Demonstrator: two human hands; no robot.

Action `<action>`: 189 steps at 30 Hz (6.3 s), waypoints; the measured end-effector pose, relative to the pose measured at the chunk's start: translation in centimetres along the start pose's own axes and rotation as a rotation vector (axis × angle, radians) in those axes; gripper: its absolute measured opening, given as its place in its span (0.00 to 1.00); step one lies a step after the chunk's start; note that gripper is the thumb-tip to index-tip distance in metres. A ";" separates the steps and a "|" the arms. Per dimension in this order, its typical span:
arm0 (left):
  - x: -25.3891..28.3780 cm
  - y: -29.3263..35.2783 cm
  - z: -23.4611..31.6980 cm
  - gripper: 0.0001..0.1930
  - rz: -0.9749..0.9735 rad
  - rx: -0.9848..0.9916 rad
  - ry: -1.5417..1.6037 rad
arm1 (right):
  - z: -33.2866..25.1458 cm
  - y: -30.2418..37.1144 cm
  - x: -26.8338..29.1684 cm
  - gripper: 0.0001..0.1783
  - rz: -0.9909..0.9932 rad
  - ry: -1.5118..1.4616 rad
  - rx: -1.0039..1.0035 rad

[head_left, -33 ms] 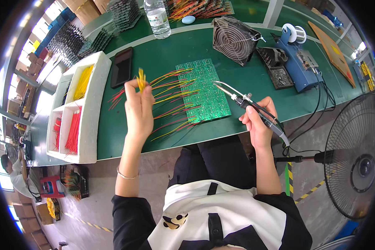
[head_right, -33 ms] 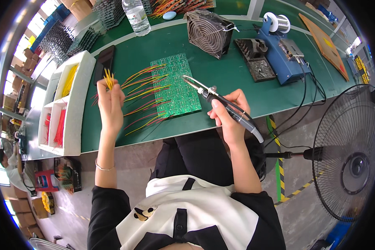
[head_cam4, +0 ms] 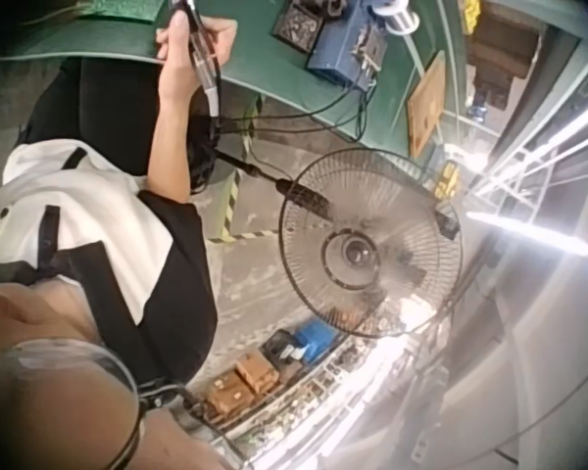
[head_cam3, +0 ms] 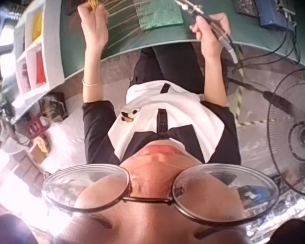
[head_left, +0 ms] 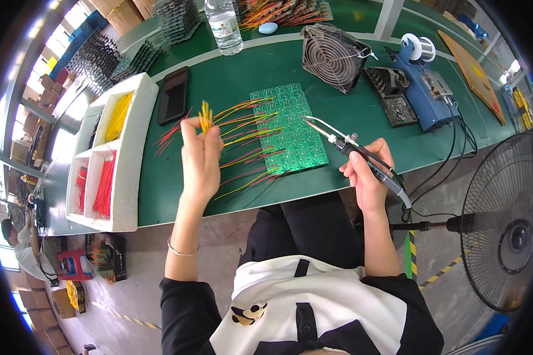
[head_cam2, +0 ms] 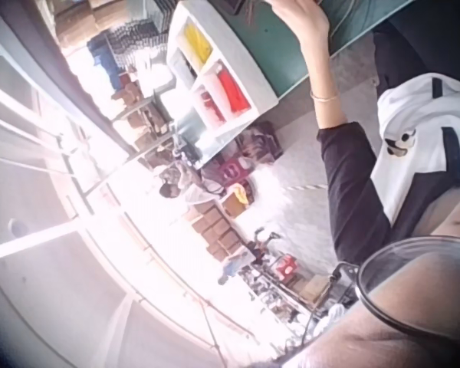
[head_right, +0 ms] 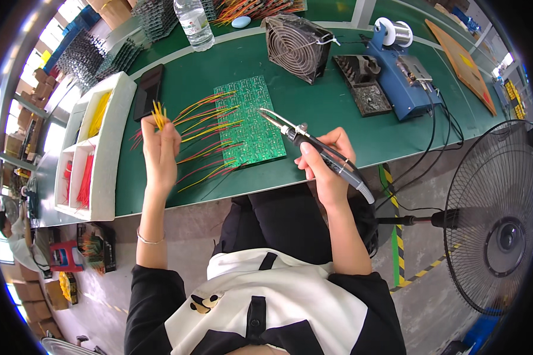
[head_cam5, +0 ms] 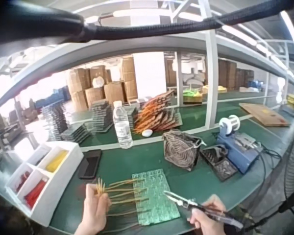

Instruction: The person solders wires onto a circuit board using a soldering iron, retrieving bundles of colored wires from a partitioned organizer and attaching them to the board.

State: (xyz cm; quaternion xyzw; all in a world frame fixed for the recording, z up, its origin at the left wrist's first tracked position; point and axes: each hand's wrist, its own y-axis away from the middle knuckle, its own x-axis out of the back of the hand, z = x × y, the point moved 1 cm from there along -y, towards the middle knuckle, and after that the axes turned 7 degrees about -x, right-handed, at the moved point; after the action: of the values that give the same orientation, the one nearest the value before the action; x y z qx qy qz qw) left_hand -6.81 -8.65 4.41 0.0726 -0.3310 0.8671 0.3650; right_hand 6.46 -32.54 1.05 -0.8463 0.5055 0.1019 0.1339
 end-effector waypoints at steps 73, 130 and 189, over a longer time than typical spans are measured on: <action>-5.8 2.6 1.8 0.05 -0.006 0.183 -0.053 | -0.6 1.8 0.1 0.13 -0.085 0.218 -0.005; -6.2 2.7 1.6 0.05 0.062 0.056 -0.048 | -0.1 1.5 1.1 0.12 -0.046 0.088 0.120; -3.2 2.1 -0.1 0.04 -0.136 0.265 0.187 | -0.5 1.1 1.3 0.12 -0.059 0.088 0.004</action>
State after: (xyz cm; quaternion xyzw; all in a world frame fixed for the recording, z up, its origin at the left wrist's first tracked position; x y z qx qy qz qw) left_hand -5.89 -11.51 2.07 0.0614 -0.1727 0.8794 0.4393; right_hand 6.11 -34.34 0.97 -0.8643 0.4857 0.0594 0.1161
